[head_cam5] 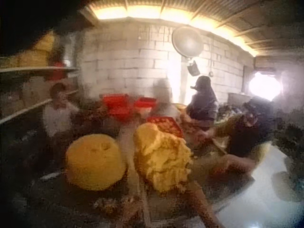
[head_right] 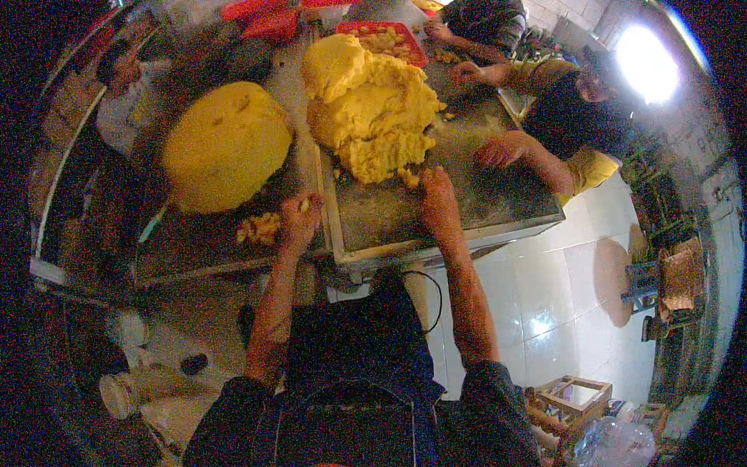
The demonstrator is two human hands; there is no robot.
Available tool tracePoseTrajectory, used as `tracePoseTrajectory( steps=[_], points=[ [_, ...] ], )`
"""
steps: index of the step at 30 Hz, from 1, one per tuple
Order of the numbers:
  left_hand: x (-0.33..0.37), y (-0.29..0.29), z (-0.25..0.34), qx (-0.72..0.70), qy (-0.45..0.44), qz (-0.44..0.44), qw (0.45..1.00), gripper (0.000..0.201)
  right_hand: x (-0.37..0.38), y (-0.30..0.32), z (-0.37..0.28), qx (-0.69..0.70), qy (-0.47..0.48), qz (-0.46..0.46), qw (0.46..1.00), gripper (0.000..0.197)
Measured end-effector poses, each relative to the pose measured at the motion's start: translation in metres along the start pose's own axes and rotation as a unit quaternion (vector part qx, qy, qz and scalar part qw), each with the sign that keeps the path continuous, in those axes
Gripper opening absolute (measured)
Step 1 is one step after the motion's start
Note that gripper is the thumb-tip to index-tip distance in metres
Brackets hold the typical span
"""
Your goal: The recorder and other workers are portioning yellow dough into small balls at a work table.
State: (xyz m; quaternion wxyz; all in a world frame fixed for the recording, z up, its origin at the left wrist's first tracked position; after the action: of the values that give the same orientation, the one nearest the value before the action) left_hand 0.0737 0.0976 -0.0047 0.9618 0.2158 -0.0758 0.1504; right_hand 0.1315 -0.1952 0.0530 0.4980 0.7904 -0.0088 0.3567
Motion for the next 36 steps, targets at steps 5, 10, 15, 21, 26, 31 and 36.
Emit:
tracePoseTrajectory(
  steps=[5, 10, 15, 21, 26, 31, 36],
  points=[
    [0.001, -0.004, -0.009, -0.091, 0.030, -0.017, 0.995, 0.042, -0.057, -0.005, -0.005, 0.272, -0.197, 0.016, 0.942, 0.033],
    [-0.004, -0.005, -0.010, -0.146, 0.098, -0.022, 0.984, 0.042, -0.081, -0.015, -0.081, 0.264, 0.064, -0.087, 0.958, 0.039],
    [-0.005, 0.003, -0.006, -0.171, 0.044, -0.012, 0.984, 0.046, -0.057, 0.002, 0.017, 0.104, -0.075, -0.054, 0.990, 0.029],
    [-0.012, -0.042, 0.036, -0.189, -0.102, -0.084, 0.973, 0.050, -0.046, 0.015, 0.061, 0.120, -0.130, 0.005, 0.984, 0.024],
    [-0.028, -0.080, 0.088, 0.045, -0.222, -0.160, 0.961, 0.034, -0.047, 0.021, 0.058, 0.179, -0.164, 0.042, 0.969, 0.027],
    [-0.024, -0.079, 0.095, 0.156, -0.193, -0.167, 0.954, 0.022, -0.049, 0.031, 0.050, 0.153, -0.152, 0.069, 0.974, 0.025],
    [-0.021, -0.082, 0.087, 0.054, -0.097, -0.241, 0.964, 0.012, -0.059, 0.049, 0.056, 0.220, -0.180, 0.196, 0.939, 0.026]
  ],
)
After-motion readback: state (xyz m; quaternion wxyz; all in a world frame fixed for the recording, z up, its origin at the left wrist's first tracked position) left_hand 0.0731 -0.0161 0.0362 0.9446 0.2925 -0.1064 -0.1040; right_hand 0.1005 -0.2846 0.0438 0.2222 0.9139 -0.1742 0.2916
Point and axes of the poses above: each hand's wrist, its own x-axis towards the middle knuckle, its own y-axis out of the back of the hand, z = x × y, the point moved 8 cm from there along x, towards the middle knuckle, and after that the axes turned 10 degrees about x, right-handed, at the moved point
